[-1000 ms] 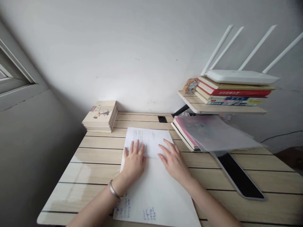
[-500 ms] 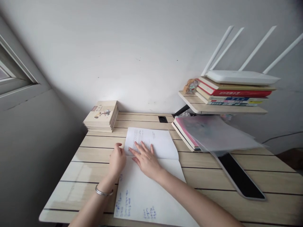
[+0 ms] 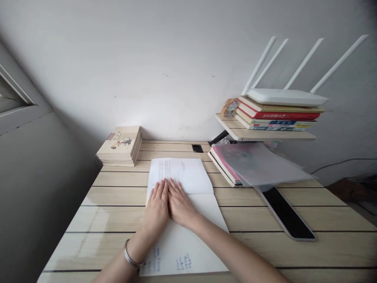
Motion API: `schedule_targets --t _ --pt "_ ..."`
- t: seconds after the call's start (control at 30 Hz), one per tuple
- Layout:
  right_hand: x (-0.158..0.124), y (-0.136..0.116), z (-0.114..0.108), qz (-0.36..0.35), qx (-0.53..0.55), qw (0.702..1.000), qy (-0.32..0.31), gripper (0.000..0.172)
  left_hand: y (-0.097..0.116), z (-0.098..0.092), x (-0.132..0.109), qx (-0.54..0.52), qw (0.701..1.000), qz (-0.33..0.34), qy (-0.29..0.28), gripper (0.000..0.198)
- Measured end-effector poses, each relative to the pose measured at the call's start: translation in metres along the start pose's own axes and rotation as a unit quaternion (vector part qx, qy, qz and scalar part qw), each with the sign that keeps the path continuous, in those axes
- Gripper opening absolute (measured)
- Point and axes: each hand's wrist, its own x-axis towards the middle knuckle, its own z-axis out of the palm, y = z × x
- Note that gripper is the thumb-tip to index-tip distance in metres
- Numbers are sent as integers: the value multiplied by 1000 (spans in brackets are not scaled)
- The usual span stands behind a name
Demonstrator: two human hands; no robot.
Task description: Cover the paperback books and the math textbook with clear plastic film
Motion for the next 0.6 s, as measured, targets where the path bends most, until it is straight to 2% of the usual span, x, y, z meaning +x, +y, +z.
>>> schedule_targets --t 0.13,0.3,0.4,0.47,0.5,0.57,0.6 --pt "-33 27 -8 69 -16 997 -10 60 -7 13 -8 23 999 27 3 56" --pt "-63 77 -21 194 -27 980 -29 74 -7 12 -10 21 1000 17 -1 62" --pt "-70 94 -17 214 -19 976 -26 75 -4 9 -9 -29 999 -2 -21 59" --pt "-68 103 -13 214 16 977 8 74 -7 4 -3 -94 994 -38 -27 52" --pt "-64 108 -13 216 44 974 46 72 -11 0 2 -138 988 -70 -24 48" --pt "-52 120 -17 237 124 953 145 66 -23 -9 19 -248 953 -174 -9 40" --pt "-43 126 -22 259 172 930 195 61 -31 -13 31 -307 922 -235 -4 39"
